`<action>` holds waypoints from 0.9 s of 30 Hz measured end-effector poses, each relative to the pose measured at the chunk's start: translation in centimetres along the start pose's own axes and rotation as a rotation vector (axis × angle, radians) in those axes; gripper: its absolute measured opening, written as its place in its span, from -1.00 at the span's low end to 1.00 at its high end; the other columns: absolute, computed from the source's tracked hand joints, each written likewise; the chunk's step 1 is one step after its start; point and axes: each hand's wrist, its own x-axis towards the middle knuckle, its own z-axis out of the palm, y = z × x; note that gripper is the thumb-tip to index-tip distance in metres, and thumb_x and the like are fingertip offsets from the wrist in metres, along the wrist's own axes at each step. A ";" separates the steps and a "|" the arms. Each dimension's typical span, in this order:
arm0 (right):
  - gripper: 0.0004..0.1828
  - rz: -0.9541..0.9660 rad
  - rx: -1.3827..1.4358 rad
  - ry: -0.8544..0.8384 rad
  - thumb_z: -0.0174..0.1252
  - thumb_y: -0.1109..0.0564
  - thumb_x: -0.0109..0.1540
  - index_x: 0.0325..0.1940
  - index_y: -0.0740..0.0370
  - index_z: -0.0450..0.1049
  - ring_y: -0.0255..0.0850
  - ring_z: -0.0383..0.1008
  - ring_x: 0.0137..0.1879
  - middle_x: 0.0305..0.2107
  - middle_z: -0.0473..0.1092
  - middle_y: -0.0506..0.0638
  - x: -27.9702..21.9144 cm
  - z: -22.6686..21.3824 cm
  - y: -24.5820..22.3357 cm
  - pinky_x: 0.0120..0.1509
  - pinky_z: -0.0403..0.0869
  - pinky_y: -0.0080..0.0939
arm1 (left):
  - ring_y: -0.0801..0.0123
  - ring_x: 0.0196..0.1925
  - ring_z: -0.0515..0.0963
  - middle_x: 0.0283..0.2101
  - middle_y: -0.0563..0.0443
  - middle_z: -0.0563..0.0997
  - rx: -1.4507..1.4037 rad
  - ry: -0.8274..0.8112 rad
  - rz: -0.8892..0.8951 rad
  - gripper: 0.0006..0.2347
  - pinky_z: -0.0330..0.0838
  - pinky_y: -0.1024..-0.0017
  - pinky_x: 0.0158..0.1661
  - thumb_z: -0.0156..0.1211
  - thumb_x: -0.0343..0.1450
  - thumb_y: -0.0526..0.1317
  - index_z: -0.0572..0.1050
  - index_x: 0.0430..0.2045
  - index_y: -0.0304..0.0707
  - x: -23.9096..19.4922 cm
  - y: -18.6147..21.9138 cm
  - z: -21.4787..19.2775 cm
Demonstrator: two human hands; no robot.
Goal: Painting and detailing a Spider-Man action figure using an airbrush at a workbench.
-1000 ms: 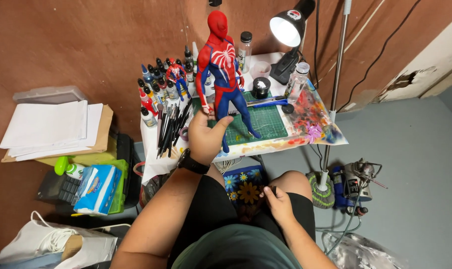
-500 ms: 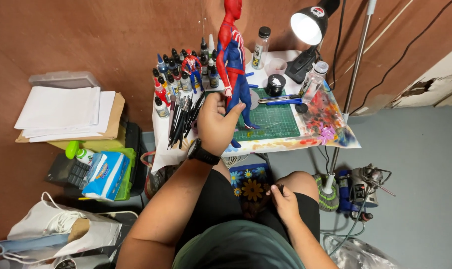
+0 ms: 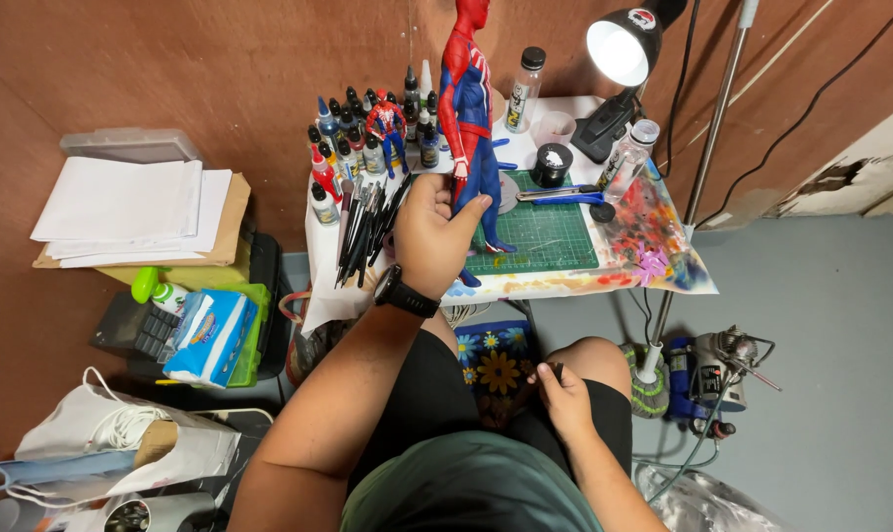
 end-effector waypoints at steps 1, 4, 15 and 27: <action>-0.62 0.004 -0.007 0.000 0.15 -0.07 0.35 -0.41 0.20 0.61 -0.34 0.20 -0.60 -0.75 0.29 -0.09 0.0 0.0 0.0 -0.46 0.21 -0.34 | 0.40 -0.23 0.68 -0.22 -0.02 0.70 0.000 0.002 0.004 -0.72 0.63 0.41 -0.16 0.39 0.33 -0.22 0.50 -0.16 -0.29 0.0 0.0 0.0; -0.63 0.003 -0.034 0.000 0.14 -0.06 0.35 -0.41 0.18 0.62 -0.34 0.22 -0.58 -0.74 0.31 -0.10 -0.1 0.0 -0.5 -0.43 0.23 -0.33 | 0.40 -0.25 0.68 -0.25 -0.01 0.69 -0.009 -0.001 -0.003 -0.75 0.63 0.42 -0.17 0.38 0.33 -0.23 0.50 -0.19 -0.27 0.2 0.0 0.0; -0.79 -0.009 0.046 -0.024 0.14 0.00 0.35 -0.20 0.19 0.52 -0.33 0.25 -0.53 -0.56 0.38 -0.04 -0.1 0.1 -0.4 -0.39 0.27 -0.35 | 0.34 -0.18 0.72 -0.19 -0.10 0.71 -0.171 0.008 -0.051 -0.75 0.68 0.39 -0.08 0.37 0.34 -0.29 0.49 -0.16 -0.33 1.0 -1.1 0.2; -0.80 0.176 0.183 -0.191 -0.06 0.19 0.40 0.02 0.34 0.38 -0.15 0.30 -0.63 -0.41 0.42 0.18 0.7 0.5 0.9 -0.63 0.34 -0.18 | 0.47 -0.28 0.72 -0.29 0.09 0.73 0.130 0.081 -0.194 -0.67 0.57 0.47 -0.20 0.45 0.25 -0.06 0.50 -0.27 -0.20 7.6 -0.4 2.3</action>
